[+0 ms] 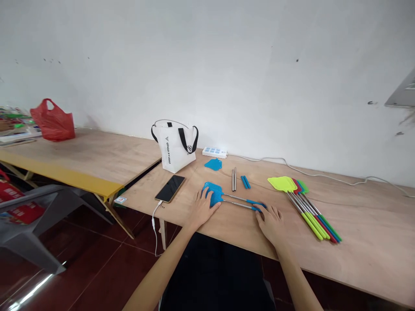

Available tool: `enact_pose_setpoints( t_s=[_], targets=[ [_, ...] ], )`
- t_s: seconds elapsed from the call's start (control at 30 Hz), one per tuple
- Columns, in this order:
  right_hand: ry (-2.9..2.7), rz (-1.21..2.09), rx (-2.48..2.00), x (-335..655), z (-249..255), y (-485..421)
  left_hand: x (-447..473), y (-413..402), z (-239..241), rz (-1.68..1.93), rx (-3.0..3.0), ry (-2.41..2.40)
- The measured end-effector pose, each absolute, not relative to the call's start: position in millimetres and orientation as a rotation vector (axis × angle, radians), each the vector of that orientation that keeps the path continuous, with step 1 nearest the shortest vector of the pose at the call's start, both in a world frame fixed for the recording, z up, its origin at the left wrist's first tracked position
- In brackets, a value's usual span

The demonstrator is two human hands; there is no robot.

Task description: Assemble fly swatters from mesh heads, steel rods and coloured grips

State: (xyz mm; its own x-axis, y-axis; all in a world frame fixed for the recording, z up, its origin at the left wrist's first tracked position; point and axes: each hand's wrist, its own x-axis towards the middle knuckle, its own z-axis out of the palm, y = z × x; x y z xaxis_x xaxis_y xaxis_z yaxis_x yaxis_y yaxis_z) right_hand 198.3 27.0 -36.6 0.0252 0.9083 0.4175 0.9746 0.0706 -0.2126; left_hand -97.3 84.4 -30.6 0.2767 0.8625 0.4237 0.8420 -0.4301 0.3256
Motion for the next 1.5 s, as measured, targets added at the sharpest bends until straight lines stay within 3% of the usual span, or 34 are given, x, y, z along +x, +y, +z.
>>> enact_pose_setpoints(
  t_s=[0.57,1.5],
  targets=[
    [-1.95,-0.267,-1.802,198.9,-38.2,28.6,-97.0,82.7,-22.6,0.715,2.514,1.698],
    [-1.943,-0.248,-1.821,196.8,-37.6,28.2,-99.8,81.0,-18.7,0.839,2.312,1.604]
  ],
)
